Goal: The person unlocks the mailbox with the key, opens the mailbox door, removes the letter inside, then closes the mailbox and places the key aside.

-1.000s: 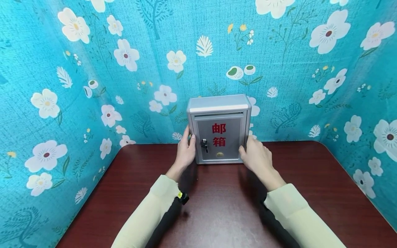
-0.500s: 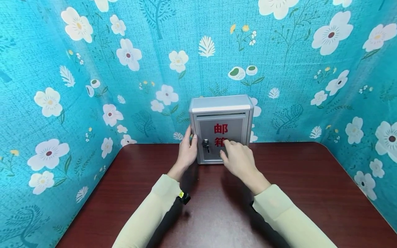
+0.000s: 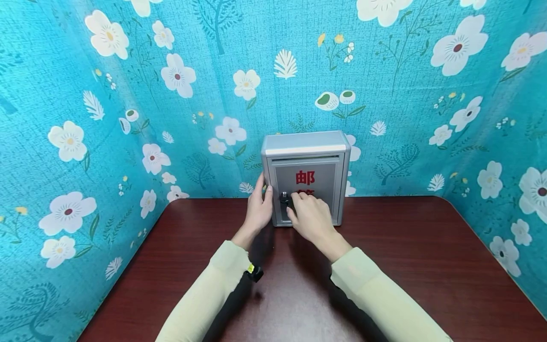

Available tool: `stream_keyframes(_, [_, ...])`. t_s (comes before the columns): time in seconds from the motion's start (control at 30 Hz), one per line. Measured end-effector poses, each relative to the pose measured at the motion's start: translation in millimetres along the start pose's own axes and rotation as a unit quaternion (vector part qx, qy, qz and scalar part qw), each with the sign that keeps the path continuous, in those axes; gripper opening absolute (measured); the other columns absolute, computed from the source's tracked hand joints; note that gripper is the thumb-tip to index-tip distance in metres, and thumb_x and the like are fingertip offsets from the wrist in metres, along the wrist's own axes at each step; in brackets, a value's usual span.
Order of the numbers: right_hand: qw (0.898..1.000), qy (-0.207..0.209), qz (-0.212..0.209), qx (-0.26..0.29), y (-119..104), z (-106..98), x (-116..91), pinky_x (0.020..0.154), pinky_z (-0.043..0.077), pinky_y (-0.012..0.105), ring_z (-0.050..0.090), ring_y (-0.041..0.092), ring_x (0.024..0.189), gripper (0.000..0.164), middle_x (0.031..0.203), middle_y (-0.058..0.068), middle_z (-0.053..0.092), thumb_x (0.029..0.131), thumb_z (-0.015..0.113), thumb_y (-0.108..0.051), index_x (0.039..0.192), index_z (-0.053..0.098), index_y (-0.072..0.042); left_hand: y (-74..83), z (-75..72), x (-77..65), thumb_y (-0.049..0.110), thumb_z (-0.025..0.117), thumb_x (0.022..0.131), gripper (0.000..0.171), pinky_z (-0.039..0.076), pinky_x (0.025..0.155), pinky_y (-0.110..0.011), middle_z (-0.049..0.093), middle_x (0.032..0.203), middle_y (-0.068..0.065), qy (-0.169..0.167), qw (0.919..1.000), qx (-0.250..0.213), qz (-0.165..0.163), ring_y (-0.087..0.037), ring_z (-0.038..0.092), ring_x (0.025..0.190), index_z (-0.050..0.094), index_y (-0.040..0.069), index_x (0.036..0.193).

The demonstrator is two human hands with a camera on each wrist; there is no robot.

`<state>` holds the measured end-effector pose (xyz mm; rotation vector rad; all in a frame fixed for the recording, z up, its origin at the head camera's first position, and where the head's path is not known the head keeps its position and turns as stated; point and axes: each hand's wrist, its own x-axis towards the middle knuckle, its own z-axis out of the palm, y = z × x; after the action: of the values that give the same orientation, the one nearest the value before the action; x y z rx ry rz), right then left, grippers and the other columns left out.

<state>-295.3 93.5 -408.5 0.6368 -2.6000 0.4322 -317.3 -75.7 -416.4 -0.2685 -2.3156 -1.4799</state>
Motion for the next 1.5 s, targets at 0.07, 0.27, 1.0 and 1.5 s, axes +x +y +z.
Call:
stream_keyframes(0.07, [1.0, 0.002, 0.0, 0.002, -2, 4, 2, 0.081, 0.059, 0.053, 0.072, 0.034, 0.099, 0.042, 0.116, 0.018, 0.072, 0.097, 0.07, -0.03, 0.128, 0.067, -0.001, -1.2, 0.4, 0.4, 0.021, 0.042, 0.112, 0.057, 0.042, 0.113, -0.047, 0.033, 0.165, -0.009, -0.001, 1.0, 0.0, 0.002, -0.024, 0.035, 0.149, 0.022, 0.012, 0.164])
stream_keyframes(0.27, [1.0, 0.02, 0.004, 0.0, -8, 12, 9, 0.064, 0.058, 0.047, 0.07, 0.029, 0.076, 0.03, 0.093, 0.013, 0.073, 0.098, 0.069, -0.031, 0.11, 0.072, -0.004, -3.3, 1.4, 0.2, 0.022, 0.042, 0.112, 0.057, 0.044, 0.111, -0.046, 0.035, 0.164, -0.007, -0.001, 1.0, 0.005, -0.006, -0.023, 0.039, 0.147, 0.023, 0.014, 0.165])
stream_keyframes(1.0, [0.997, 0.024, -0.022, -0.068, -18, 8, 24, 0.053, 0.056, 0.047, 0.065, 0.03, 0.059, 0.028, 0.064, 0.011, 0.064, 0.097, 0.072, -0.027, 0.084, 0.071, -0.002, -5.3, 2.8, 1.4, 0.023, 0.044, 0.111, 0.058, 0.04, 0.114, -0.045, 0.035, 0.165, -0.005, 0.005, 0.9999, 0.006, -0.007, -0.021, 0.037, 0.148, 0.023, 0.018, 0.165])
stream_keyframes(1.5, [0.999, 0.021, 0.021, 0.014, -15, 20, 23, 0.05, 0.054, 0.048, 0.063, 0.032, 0.055, 0.046, 0.055, 0.007, 0.057, 0.104, 0.057, -0.022, 0.059, 0.06, -0.011, -1.8, 0.9, 0.1, 0.023, 0.044, 0.111, 0.058, 0.039, 0.115, -0.045, 0.034, 0.165, -0.004, 0.008, 0.9999, 0.004, -0.008, -0.021, 0.036, 0.149, 0.023, 0.02, 0.165])
